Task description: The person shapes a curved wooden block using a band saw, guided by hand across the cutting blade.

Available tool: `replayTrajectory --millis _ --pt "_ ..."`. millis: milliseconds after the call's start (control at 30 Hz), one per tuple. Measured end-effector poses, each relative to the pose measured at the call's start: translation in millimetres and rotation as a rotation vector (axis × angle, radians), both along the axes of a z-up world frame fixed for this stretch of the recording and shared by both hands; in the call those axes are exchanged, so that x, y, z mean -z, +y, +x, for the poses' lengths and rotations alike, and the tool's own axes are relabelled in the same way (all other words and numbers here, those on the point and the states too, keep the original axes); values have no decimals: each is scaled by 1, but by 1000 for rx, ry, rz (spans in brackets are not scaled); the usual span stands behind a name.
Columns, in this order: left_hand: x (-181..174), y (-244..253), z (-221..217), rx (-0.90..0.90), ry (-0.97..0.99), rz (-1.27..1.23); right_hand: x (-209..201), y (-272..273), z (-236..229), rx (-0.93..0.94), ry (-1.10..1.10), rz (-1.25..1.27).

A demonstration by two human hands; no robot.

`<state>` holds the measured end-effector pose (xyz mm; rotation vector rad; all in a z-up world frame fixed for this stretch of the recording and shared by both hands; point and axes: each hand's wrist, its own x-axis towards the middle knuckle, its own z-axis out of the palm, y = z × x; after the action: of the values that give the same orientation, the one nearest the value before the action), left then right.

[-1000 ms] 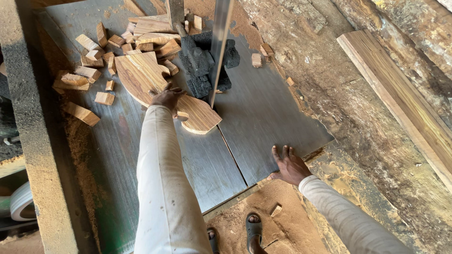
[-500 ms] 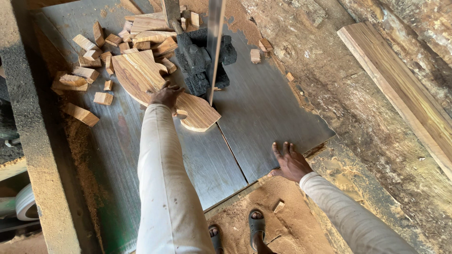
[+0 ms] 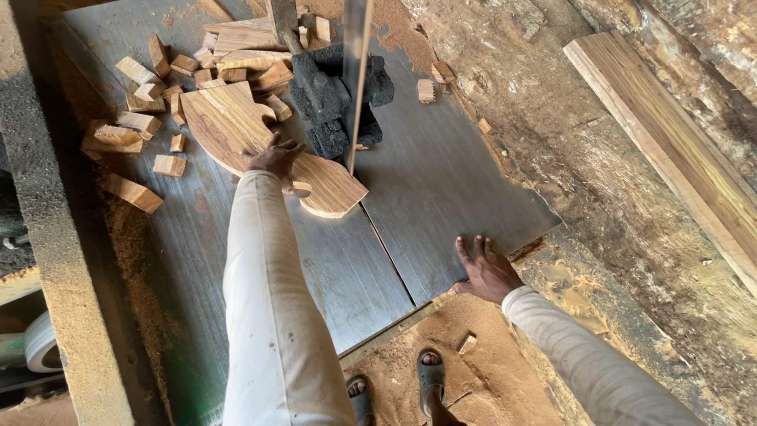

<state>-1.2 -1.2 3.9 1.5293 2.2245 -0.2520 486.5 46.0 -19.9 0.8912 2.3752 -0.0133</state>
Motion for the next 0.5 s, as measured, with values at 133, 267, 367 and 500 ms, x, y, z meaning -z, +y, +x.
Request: replayTrajectory --millis 133,267,367,500 --pt "5 2 -2 22 11 7 -5 0 -2 5 -1 -15" --pt "19 -6 -10 184 134 114 -6 -2 -4 -14 -32 8" --pt "27 -9 -14 231 104 251 -5 -2 -2 -39 -65 23" --pt "26 -14 -13 189 78 229 0 0 0 -48 -48 31"
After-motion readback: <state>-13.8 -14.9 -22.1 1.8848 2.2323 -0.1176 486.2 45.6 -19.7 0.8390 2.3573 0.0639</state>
